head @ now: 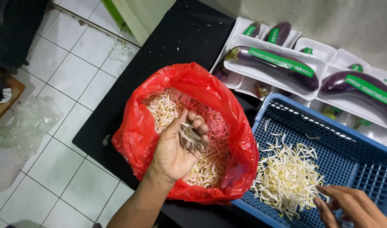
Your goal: Manually removing the root ends from bean sprouts and sorting them into a basket.
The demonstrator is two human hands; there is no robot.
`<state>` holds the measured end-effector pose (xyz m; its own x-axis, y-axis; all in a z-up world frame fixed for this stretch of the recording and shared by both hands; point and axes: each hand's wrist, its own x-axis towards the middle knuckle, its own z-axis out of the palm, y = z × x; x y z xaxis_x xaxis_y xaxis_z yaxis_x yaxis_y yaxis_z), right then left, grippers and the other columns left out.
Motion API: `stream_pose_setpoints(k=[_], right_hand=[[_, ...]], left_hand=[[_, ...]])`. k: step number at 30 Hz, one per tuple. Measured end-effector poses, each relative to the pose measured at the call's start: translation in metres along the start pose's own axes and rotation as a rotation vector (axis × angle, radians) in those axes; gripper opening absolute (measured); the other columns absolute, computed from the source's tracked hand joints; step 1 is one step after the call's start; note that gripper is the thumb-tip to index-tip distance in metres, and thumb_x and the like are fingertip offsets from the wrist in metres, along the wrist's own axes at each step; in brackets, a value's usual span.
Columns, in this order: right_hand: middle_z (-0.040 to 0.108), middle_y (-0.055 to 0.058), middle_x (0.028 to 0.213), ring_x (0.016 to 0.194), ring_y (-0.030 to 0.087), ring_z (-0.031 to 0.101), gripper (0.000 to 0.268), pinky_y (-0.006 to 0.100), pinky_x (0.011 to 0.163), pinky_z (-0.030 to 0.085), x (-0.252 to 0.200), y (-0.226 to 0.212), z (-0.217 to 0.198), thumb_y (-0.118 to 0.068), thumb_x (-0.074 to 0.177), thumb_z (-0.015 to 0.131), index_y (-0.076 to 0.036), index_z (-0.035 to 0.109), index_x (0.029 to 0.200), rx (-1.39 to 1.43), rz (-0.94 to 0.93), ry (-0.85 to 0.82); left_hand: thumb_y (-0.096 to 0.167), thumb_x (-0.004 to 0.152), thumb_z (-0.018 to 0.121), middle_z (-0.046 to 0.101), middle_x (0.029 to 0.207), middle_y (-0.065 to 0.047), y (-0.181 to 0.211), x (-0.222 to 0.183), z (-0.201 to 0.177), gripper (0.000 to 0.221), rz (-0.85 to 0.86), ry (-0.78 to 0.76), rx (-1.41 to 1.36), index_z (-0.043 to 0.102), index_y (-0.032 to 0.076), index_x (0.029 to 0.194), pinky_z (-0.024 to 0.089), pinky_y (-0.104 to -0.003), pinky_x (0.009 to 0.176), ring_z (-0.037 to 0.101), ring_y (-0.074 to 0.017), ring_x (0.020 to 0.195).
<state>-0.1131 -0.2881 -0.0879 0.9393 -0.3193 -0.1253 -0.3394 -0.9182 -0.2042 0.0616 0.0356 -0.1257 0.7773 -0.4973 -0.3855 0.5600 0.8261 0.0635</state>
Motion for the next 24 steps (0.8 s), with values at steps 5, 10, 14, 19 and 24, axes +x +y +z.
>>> stream_pose_setpoints(k=[5,10,14,19,24], right_hand=[[0.078,-0.009,0.106,0.071,0.01,0.072,0.025,0.026,0.064,0.06,0.003,0.0,-0.002,-0.034,0.083,0.076,-0.033,0.081,0.108,0.006,-0.008,0.009],[0.075,-0.014,0.116,0.075,0.006,0.079,0.038,0.023,0.06,0.067,0.006,0.006,0.0,-0.045,0.078,0.075,-0.041,0.075,0.117,-0.1,0.004,-0.097],[0.076,-0.015,0.111,0.068,0.004,0.078,0.032,0.023,0.053,0.057,0.003,-0.006,-0.006,-0.045,0.082,0.074,-0.042,0.076,0.113,-0.124,0.003,-0.039],[0.076,-0.017,0.107,0.066,0.004,0.074,0.027,0.022,0.059,0.055,-0.001,-0.014,-0.013,-0.044,0.085,0.073,-0.042,0.077,0.111,-0.073,-0.067,0.064],[0.077,-0.005,0.1,0.067,0.006,0.071,0.023,0.022,0.062,0.056,-0.004,-0.024,-0.034,-0.03,0.087,0.074,-0.026,0.079,0.108,0.079,-0.222,0.2]], left_hand=[[0.016,0.103,0.057,0.063,0.089,-0.004,-0.002,0.003,-0.003,0.041,0.05,-0.031,0.073,0.054,0.003,0.142,0.059,-0.028,0.072,0.063,-0.0146,0.083],[0.026,0.109,0.048,0.07,0.123,-0.018,-0.005,-0.001,0.004,0.036,0.037,-0.06,0.042,0.065,-0.001,0.126,0.057,-0.043,0.101,0.061,-0.0358,0.13],[0.027,0.111,0.041,0.06,0.141,-0.024,-0.013,-0.005,0.021,0.043,0.04,-0.156,0.029,0.058,-0.003,0.136,0.045,-0.047,0.117,0.054,-0.0369,0.138],[0.029,0.111,0.046,0.062,0.137,-0.027,-0.033,-0.016,0.043,0.043,-0.031,-0.195,-0.076,0.059,-0.005,0.135,0.053,-0.046,0.109,0.061,-0.0378,0.129],[0.029,0.114,0.044,0.051,0.15,-0.029,-0.091,-0.02,0.082,0.047,-0.2,-0.293,-0.161,0.054,-0.008,0.142,0.046,-0.046,0.12,0.051,-0.0394,0.141]])
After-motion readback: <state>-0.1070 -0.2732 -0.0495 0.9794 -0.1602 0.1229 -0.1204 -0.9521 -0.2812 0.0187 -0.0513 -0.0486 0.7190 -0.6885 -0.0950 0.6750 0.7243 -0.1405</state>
